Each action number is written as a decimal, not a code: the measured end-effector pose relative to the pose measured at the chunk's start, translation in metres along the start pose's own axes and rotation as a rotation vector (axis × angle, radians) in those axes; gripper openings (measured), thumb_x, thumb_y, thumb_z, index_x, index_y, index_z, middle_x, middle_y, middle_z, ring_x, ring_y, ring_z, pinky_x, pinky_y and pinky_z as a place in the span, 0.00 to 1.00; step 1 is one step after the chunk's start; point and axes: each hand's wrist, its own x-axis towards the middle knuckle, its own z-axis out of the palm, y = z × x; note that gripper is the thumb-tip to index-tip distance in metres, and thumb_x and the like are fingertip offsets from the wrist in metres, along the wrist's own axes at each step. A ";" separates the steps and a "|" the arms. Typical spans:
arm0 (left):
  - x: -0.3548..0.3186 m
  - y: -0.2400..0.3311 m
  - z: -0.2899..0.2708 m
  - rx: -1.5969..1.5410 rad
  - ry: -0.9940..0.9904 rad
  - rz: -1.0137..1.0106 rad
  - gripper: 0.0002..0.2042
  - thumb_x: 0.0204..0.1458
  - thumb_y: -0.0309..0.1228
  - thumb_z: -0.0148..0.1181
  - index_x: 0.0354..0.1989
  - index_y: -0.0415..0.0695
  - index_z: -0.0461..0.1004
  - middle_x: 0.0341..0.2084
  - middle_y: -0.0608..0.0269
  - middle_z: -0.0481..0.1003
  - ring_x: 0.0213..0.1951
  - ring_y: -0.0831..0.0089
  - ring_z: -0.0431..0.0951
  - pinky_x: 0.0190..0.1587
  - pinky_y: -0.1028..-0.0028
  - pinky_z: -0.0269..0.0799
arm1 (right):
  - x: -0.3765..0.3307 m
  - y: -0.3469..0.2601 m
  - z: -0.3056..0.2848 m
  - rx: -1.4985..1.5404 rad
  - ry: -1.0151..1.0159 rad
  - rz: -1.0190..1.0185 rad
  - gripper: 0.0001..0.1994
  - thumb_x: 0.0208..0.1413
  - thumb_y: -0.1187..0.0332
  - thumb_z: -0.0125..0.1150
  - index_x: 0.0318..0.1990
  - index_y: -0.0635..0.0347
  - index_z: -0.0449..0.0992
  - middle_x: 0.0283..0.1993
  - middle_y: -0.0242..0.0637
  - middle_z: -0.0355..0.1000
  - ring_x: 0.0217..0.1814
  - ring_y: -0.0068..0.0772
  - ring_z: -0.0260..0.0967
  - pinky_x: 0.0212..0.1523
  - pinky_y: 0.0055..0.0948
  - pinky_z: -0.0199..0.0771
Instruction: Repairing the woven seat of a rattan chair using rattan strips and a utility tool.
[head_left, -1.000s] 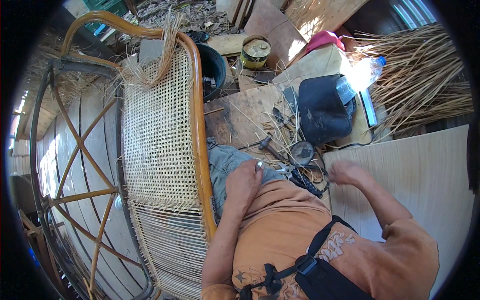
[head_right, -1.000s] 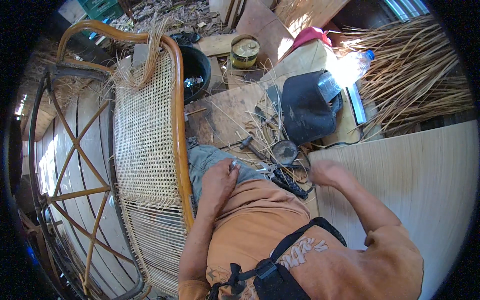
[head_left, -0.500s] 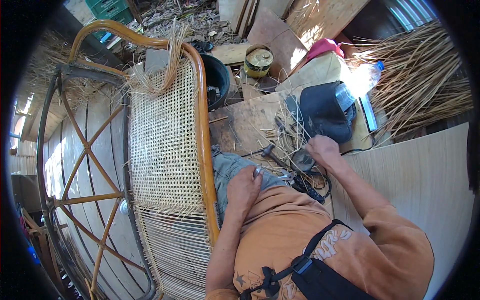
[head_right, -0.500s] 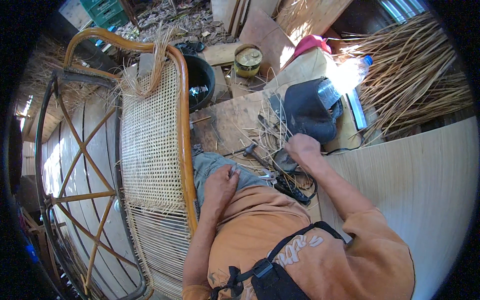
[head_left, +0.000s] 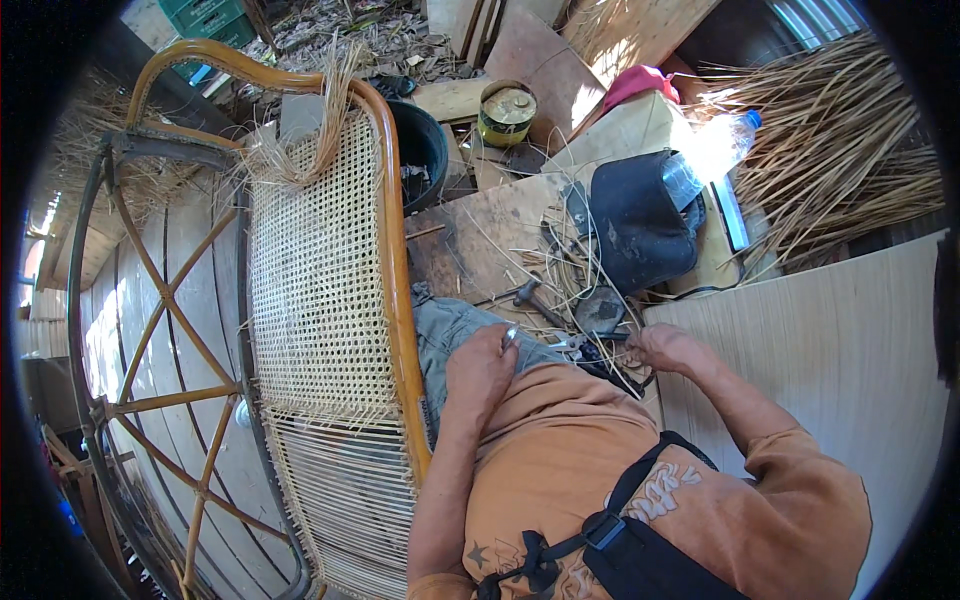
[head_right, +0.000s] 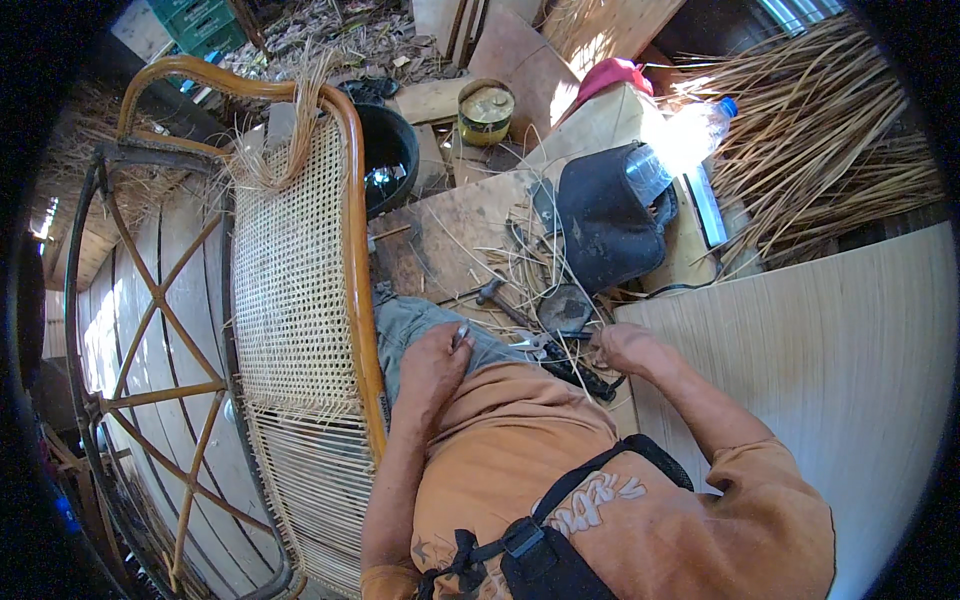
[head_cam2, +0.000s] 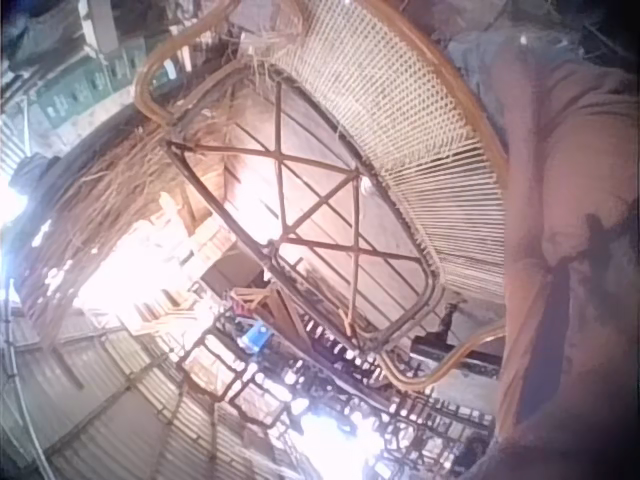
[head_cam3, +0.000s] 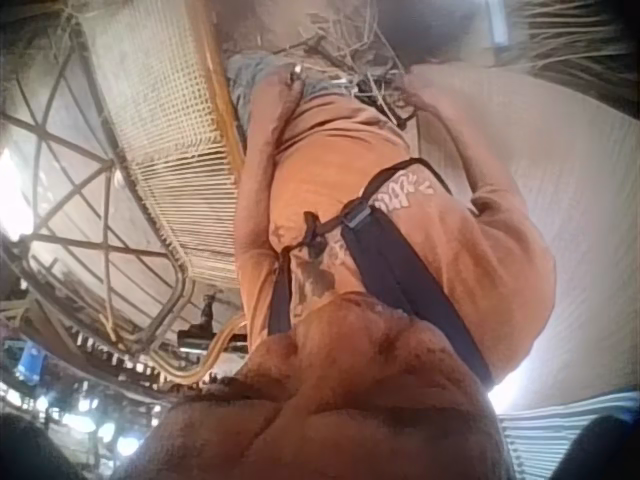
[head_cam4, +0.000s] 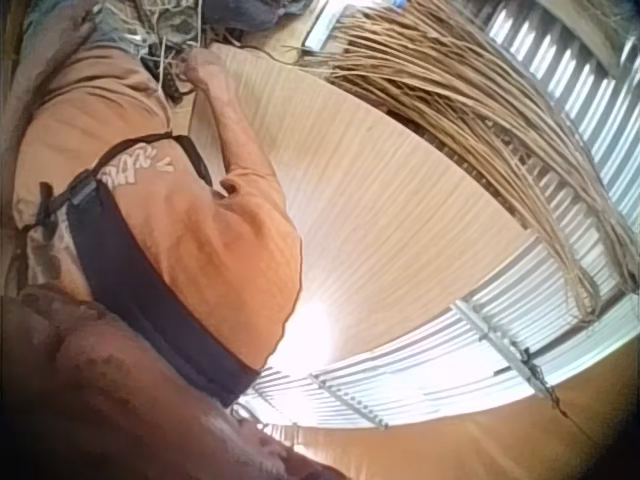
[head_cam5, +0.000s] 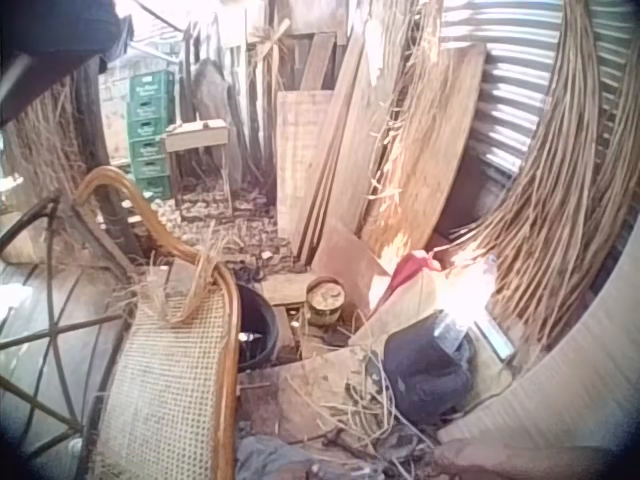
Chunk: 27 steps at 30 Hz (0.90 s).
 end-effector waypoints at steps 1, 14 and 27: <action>0.000 0.002 -0.001 -0.001 -0.002 0.001 0.11 0.52 0.37 0.52 0.36 0.42 0.72 0.34 0.51 0.74 0.36 0.53 0.75 0.38 0.60 0.70 | -0.003 -0.004 -0.010 0.001 0.000 0.002 0.12 0.48 0.63 0.57 0.35 0.62 0.75 0.33 0.46 0.74 0.36 0.47 0.71 0.38 0.40 0.70; 0.011 0.010 -0.057 0.015 0.281 0.018 0.05 0.51 0.27 0.56 0.35 0.42 0.71 0.29 0.53 0.73 0.33 0.54 0.75 0.34 0.64 0.70 | -0.027 -0.046 -0.092 0.144 0.288 -0.215 0.07 0.48 0.64 0.60 0.28 0.57 0.78 0.29 0.35 0.70 0.37 0.40 0.67 0.41 0.35 0.66; -0.003 -0.006 -0.170 0.163 1.029 -0.018 0.06 0.56 0.28 0.53 0.38 0.39 0.70 0.30 0.61 0.72 0.31 0.73 0.72 0.35 0.74 0.69 | -0.033 -0.054 -0.105 0.531 0.589 -0.233 0.07 0.55 0.68 0.56 0.31 0.63 0.73 0.26 0.37 0.70 0.27 0.34 0.68 0.30 0.27 0.67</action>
